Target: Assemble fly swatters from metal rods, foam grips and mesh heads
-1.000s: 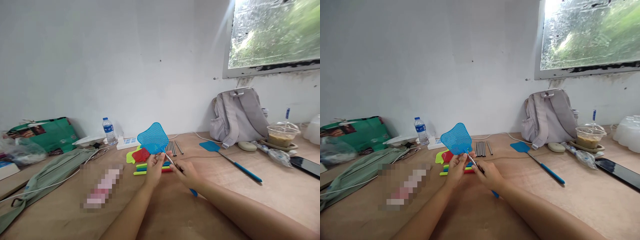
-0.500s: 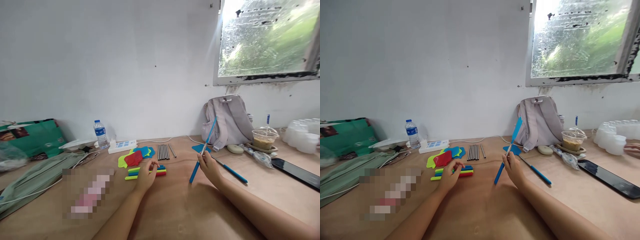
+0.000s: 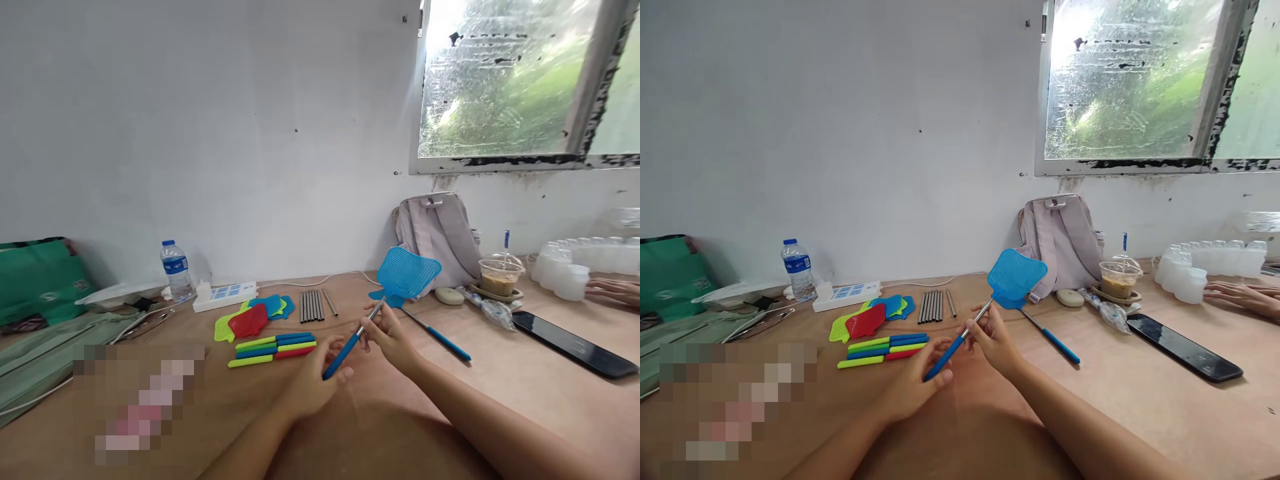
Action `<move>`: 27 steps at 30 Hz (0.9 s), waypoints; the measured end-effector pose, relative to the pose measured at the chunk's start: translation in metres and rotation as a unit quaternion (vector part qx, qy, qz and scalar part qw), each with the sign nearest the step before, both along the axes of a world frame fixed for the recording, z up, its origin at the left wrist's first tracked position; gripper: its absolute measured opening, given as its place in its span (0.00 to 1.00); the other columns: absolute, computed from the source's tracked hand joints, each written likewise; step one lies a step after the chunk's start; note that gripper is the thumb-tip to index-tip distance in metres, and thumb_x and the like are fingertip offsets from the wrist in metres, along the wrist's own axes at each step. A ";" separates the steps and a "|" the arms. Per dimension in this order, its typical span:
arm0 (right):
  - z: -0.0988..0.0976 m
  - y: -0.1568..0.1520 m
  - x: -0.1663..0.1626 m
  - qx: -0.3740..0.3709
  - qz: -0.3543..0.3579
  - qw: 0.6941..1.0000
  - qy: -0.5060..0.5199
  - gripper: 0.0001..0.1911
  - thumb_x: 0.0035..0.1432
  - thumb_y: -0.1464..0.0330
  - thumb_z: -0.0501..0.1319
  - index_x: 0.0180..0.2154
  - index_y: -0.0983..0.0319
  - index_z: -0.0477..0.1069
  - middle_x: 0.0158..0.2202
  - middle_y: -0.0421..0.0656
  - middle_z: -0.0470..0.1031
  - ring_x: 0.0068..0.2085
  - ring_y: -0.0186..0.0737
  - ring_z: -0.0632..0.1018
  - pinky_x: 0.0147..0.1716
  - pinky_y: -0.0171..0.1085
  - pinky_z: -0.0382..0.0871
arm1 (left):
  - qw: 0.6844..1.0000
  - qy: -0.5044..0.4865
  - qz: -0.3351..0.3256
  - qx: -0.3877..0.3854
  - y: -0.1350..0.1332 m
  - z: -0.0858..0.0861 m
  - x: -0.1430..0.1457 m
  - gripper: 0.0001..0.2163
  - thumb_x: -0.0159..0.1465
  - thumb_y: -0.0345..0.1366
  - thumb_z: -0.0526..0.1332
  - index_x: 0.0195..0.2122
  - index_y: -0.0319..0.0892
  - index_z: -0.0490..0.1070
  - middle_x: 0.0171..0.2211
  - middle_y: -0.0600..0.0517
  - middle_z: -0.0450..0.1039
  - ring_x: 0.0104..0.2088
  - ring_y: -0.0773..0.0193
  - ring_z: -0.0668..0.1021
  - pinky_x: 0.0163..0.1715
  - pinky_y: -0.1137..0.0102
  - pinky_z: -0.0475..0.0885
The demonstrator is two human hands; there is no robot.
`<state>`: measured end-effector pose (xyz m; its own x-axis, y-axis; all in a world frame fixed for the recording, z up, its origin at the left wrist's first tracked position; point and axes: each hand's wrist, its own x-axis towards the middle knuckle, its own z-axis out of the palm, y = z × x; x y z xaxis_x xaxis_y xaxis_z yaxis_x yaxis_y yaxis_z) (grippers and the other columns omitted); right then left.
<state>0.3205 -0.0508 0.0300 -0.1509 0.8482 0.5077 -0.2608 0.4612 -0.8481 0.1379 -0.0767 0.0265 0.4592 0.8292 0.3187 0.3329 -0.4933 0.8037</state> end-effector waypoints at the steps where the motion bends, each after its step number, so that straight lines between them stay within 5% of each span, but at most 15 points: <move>1: 0.001 -0.003 -0.004 -0.011 0.021 1.000 0.011 0.16 0.50 0.59 0.61 0.36 0.58 0.57 0.26 0.37 0.73 0.19 0.31 0.71 0.18 0.33 0.65 | 1.000 0.002 -0.014 -0.007 -0.004 -0.001 0.007 0.18 0.59 0.42 0.54 0.50 0.44 0.61 0.43 0.49 0.69 0.42 0.61 0.71 0.42 0.67 0.66; 4: 0.002 -0.002 -0.003 -0.061 0.019 0.997 0.053 0.17 0.44 0.62 0.66 0.33 0.60 0.61 0.30 0.40 0.74 0.20 0.31 0.71 0.18 0.32 0.66 | 1.000 0.026 -0.003 0.000 -0.010 -0.001 0.015 0.15 0.63 0.44 0.46 0.43 0.42 0.66 0.34 0.51 0.70 0.36 0.63 0.71 0.38 0.69 0.65; 10: -0.001 0.030 0.039 -0.134 -0.171 0.945 0.246 0.16 0.47 0.55 0.61 0.29 0.60 0.62 0.21 0.35 0.69 0.18 0.31 0.68 0.13 0.30 0.60 | 0.993 0.101 0.046 0.038 -0.002 0.004 0.002 0.15 0.63 0.44 0.47 0.33 0.41 0.69 0.27 0.54 0.69 0.29 0.65 0.70 0.28 0.73 0.61; 15: -0.015 0.040 0.051 -0.168 -0.292 0.926 0.171 0.15 0.48 0.56 0.59 0.27 0.59 0.58 0.15 0.31 0.58 0.15 0.30 0.63 0.11 0.30 0.56 | 0.991 0.094 0.072 0.065 -0.001 0.002 -0.001 0.15 0.62 0.42 0.48 0.28 0.41 0.70 0.24 0.53 0.70 0.26 0.64 0.71 0.24 0.73 0.60; 19: -0.019 0.035 0.044 -0.141 -0.311 0.935 0.100 0.18 0.49 0.53 0.57 0.23 0.58 0.53 0.13 0.32 0.54 0.14 0.30 0.61 0.10 0.31 0.54 | 0.990 0.093 0.075 0.074 -0.003 0.001 -0.002 0.14 0.62 0.41 0.49 0.30 0.42 0.71 0.27 0.52 0.73 0.28 0.63 0.73 0.27 0.72 0.63; 27: -0.012 0.030 0.041 -0.142 -0.290 0.935 0.148 0.19 0.44 0.55 0.62 0.24 0.59 0.55 0.17 0.33 0.60 0.17 0.29 0.63 0.13 0.30 0.59 | 0.991 0.068 0.074 0.086 -0.005 -0.010 0.003 0.12 0.62 0.40 0.49 0.36 0.44 0.71 0.32 0.52 0.74 0.33 0.63 0.75 0.31 0.72 0.65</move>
